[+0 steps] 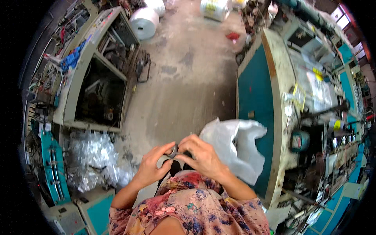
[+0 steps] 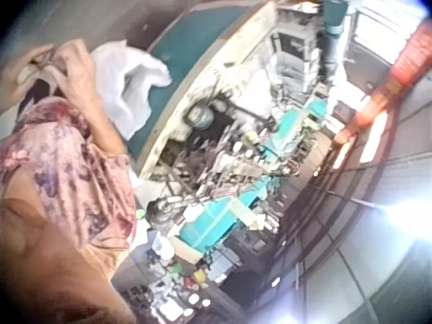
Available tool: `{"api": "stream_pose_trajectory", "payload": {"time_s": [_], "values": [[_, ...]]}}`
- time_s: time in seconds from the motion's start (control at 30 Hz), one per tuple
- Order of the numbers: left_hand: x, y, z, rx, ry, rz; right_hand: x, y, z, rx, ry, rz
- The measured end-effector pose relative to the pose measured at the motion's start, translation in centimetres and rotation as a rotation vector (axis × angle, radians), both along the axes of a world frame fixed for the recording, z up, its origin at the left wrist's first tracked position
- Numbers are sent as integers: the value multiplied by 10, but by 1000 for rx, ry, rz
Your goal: The person cleans a large industrial machine using a cloth and scissors. They wipe various metal parts and rollers, cut a piece of tape, and thread a thin strip into the machine's mechanism.
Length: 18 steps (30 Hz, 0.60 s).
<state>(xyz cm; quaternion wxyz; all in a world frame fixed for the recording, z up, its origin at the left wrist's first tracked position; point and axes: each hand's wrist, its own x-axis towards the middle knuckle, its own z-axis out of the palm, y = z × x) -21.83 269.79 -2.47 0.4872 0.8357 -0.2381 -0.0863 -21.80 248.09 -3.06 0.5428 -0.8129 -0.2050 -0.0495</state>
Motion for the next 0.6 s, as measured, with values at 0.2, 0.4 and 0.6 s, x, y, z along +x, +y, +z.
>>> {"api": "stream_pose_trajectory", "payload": {"time_s": [0.2, 0.4, 0.6], "values": [[178, 41, 1, -9, 33, -16, 186, 27, 5, -18, 79, 120], [407, 64, 7, 8, 70, -112, 400, 45, 17, -97, 58, 48], [646, 22, 8, 9, 84, -336, 588, 14, 28, -425, -55, -245]]}}
